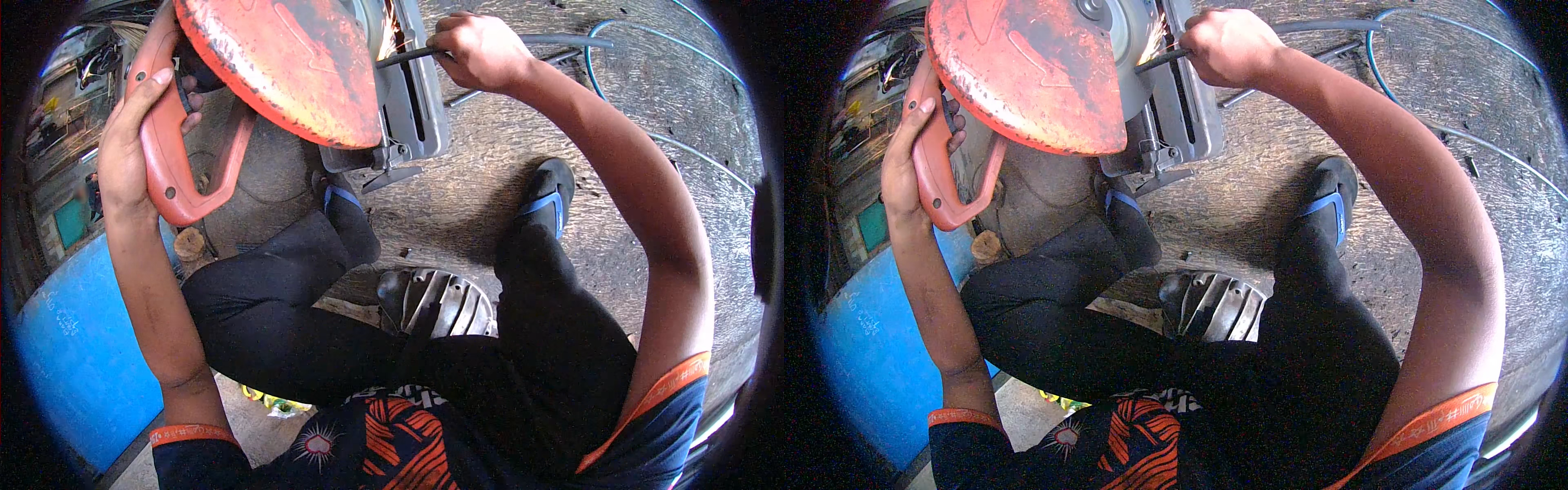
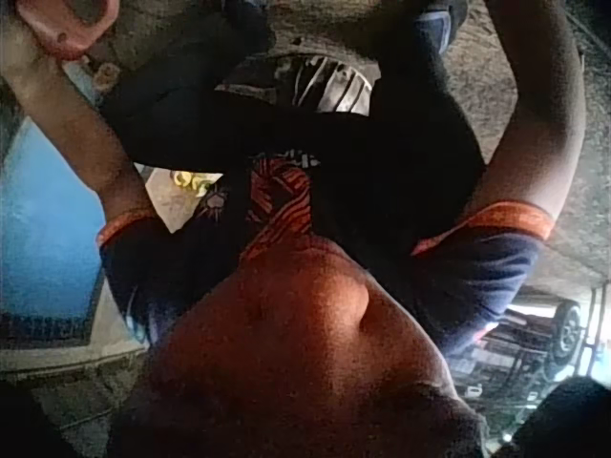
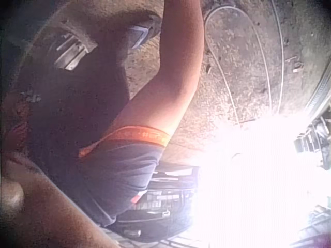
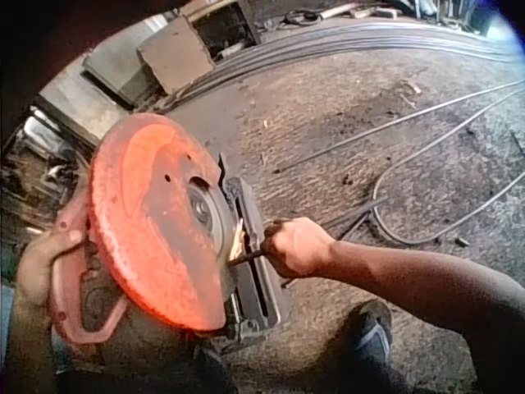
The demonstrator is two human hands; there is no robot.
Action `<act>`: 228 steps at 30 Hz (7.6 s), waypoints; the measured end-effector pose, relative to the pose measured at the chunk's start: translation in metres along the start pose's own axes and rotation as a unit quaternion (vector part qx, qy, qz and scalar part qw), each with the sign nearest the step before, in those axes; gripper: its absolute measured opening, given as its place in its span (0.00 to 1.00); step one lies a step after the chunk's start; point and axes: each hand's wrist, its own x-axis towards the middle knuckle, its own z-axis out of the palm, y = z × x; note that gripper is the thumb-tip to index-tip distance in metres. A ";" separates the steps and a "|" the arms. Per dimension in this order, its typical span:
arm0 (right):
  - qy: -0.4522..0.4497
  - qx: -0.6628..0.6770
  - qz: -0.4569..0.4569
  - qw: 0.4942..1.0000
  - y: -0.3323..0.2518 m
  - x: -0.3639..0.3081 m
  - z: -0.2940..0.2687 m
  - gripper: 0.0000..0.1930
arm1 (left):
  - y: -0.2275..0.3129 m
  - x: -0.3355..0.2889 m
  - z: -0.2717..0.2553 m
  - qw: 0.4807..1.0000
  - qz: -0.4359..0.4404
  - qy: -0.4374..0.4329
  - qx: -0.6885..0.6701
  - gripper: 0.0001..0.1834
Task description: Cutting a metal rod using a power chop saw.
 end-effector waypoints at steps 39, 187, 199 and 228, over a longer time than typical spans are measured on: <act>-0.018 0.331 0.321 0.887 -0.013 -0.080 -0.100 0.13 | -0.022 0.021 -0.005 0.998 0.040 -0.009 -0.042 0.22; -0.466 0.009 -0.143 0.873 -0.594 0.175 0.519 0.11 | -0.721 -0.153 -0.227 0.893 -0.217 0.319 0.231 0.13; -0.452 0.036 -0.173 0.874 -0.600 0.179 0.510 0.08 | -0.728 -0.162 -0.224 0.889 -0.180 0.313 0.282 0.16; -0.415 0.098 -0.109 0.898 -0.582 0.192 0.478 0.17 | -0.686 -0.156 -0.224 0.850 -0.169 0.341 0.365 0.22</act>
